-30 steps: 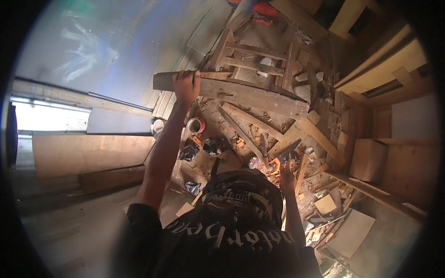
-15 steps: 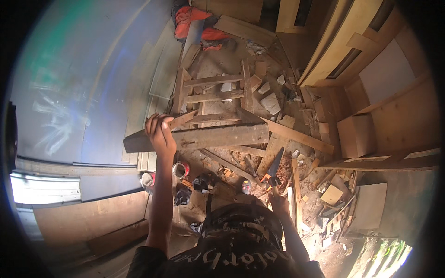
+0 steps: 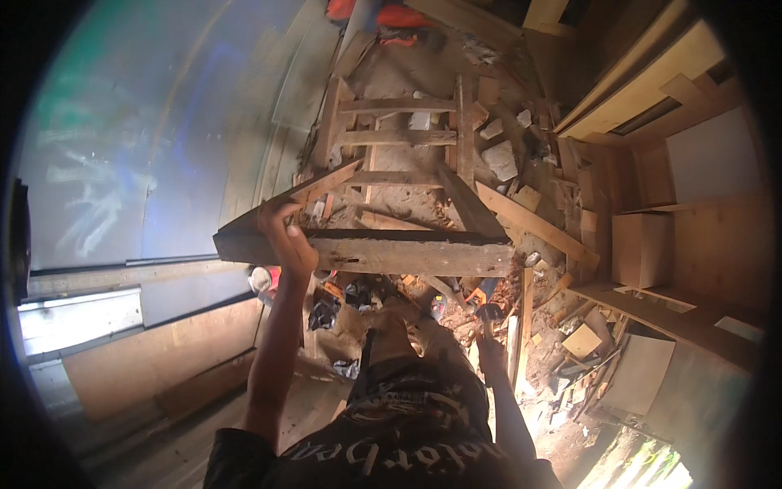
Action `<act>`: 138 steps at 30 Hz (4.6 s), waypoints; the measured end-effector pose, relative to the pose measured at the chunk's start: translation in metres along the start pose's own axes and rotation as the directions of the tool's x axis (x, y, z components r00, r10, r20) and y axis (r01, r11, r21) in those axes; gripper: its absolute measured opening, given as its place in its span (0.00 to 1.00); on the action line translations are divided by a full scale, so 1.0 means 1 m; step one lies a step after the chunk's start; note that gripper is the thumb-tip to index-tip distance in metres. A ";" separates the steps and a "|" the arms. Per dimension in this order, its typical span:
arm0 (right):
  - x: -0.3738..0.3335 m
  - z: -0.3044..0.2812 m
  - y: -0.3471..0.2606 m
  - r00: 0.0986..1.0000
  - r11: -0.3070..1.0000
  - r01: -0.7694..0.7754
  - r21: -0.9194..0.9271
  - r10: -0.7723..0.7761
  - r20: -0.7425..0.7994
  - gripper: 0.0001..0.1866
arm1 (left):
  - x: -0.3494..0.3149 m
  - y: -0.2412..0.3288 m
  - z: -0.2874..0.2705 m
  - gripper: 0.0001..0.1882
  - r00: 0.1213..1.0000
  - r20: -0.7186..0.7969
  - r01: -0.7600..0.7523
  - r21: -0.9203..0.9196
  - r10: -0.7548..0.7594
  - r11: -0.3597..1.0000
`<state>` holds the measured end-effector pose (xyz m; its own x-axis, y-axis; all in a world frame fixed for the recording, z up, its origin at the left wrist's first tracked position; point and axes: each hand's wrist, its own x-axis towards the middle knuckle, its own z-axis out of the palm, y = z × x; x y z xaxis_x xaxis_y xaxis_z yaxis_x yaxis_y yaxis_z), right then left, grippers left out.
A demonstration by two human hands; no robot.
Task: The person dismantles a wooden frame using a hammer. They repeatedly strike the frame to separate its components, occasionally repositioning the frame and picking up small pieces from the debris-strewn floor.
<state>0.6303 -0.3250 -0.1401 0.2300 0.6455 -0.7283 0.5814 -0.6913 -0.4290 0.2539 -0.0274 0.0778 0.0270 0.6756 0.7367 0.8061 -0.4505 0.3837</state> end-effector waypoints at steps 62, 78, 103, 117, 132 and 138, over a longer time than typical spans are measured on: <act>0.059 0.083 0.010 0.728 0.656 -0.604 0.453 0.223 0.648 0.18 | -0.443 0.006 -0.145 0.10 0.218 0.181 0.959 0.145 -0.959 0.245; 0.226 0.380 -0.085 0.682 0.736 -0.598 0.318 0.260 0.683 0.13 | -0.756 -0.268 0.092 0.15 -0.082 0.460 0.883 0.445 -0.884 0.149; 0.206 0.399 0.010 0.735 0.384 -0.599 0.703 -0.084 0.673 0.11 | -0.824 -0.410 0.278 0.24 -0.162 0.562 0.621 0.696 -0.811 0.359; 0.208 0.400 0.030 0.796 0.479 -0.457 0.749 -0.155 0.585 0.10 | -0.874 -0.407 0.289 0.21 0.331 0.456 0.611 0.563 -0.826 0.556; 0.208 0.432 -0.001 0.764 0.546 -0.461 0.700 -0.158 0.626 0.11 | -0.870 -0.442 0.269 0.18 0.761 0.235 0.375 0.600 -0.605 0.706; 0.211 0.427 0.002 0.758 0.495 -0.455 0.740 -0.221 0.614 0.11 | -0.792 -0.351 0.226 0.15 0.520 0.309 0.792 0.176 -0.796 0.585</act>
<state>0.3470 -0.3290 -0.5230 -0.4327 0.4425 -0.7854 -0.3948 -0.8763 -0.2762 0.0832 -0.2721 -0.7665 -0.4453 0.8904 -0.0944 0.5971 0.3738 0.7098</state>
